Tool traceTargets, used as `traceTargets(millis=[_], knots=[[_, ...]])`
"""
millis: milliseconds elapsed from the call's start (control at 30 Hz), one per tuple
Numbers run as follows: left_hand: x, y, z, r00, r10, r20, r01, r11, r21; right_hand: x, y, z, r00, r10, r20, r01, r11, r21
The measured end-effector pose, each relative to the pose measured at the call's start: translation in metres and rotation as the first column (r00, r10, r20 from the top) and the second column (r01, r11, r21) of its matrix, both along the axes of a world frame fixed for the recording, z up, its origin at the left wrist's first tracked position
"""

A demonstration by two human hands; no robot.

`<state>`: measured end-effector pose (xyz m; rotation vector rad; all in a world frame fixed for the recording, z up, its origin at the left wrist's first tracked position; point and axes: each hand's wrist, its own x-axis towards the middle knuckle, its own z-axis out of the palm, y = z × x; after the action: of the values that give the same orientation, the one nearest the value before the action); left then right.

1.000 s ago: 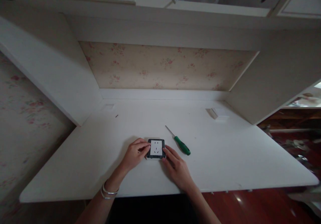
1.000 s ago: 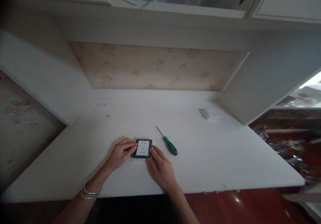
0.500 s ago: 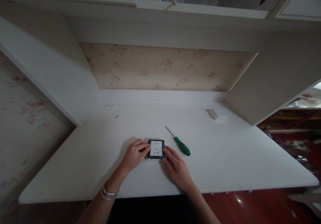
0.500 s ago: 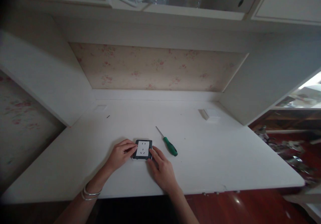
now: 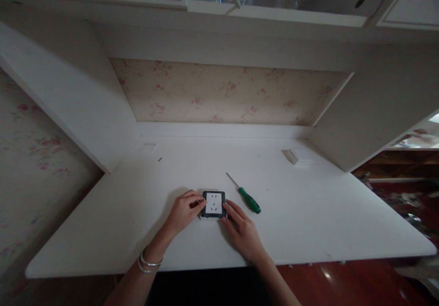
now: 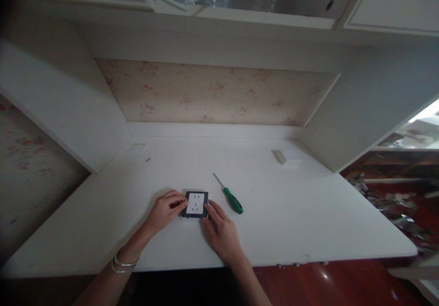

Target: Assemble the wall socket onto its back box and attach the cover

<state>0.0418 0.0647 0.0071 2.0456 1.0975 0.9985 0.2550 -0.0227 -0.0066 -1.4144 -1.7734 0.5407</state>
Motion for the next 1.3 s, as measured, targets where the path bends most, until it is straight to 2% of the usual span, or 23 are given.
traceTargets(millis=[433, 567, 967, 1133, 1300], knots=[[-0.0048, -0.0023, -0.0031, 0.996, -0.09, 0.01, 0.09, 0.996, -0.021, 0.0005, -0.0011, -0.001, 0.999, -0.008, -0.042, 0.005, 0.998, -0.07], [-0.0041, -0.0009, -0.0037, 0.997, -0.076, 0.012, 0.076, 0.996, -0.04, 0.0003, -0.0014, -0.0034, 0.997, -0.044, -0.066, 0.036, 0.992, -0.118], [0.0002, -0.0019, 0.0015, 1.0, -0.024, 0.015, 0.024, 0.998, -0.062, -0.0016, -0.0014, 0.0016, 0.999, -0.015, -0.05, 0.012, 0.998, -0.064], [0.0021, -0.0008, -0.0002, 0.999, 0.003, 0.04, -0.001, 0.998, -0.061, -0.0022, -0.0006, -0.0009, 0.999, -0.019, -0.044, 0.017, 0.999, -0.05], [0.0022, -0.0005, -0.0036, 1.0, -0.018, 0.023, 0.019, 0.998, -0.062, -0.0025, -0.0011, -0.0009, 0.999, -0.032, -0.031, 0.03, 0.997, -0.068]])
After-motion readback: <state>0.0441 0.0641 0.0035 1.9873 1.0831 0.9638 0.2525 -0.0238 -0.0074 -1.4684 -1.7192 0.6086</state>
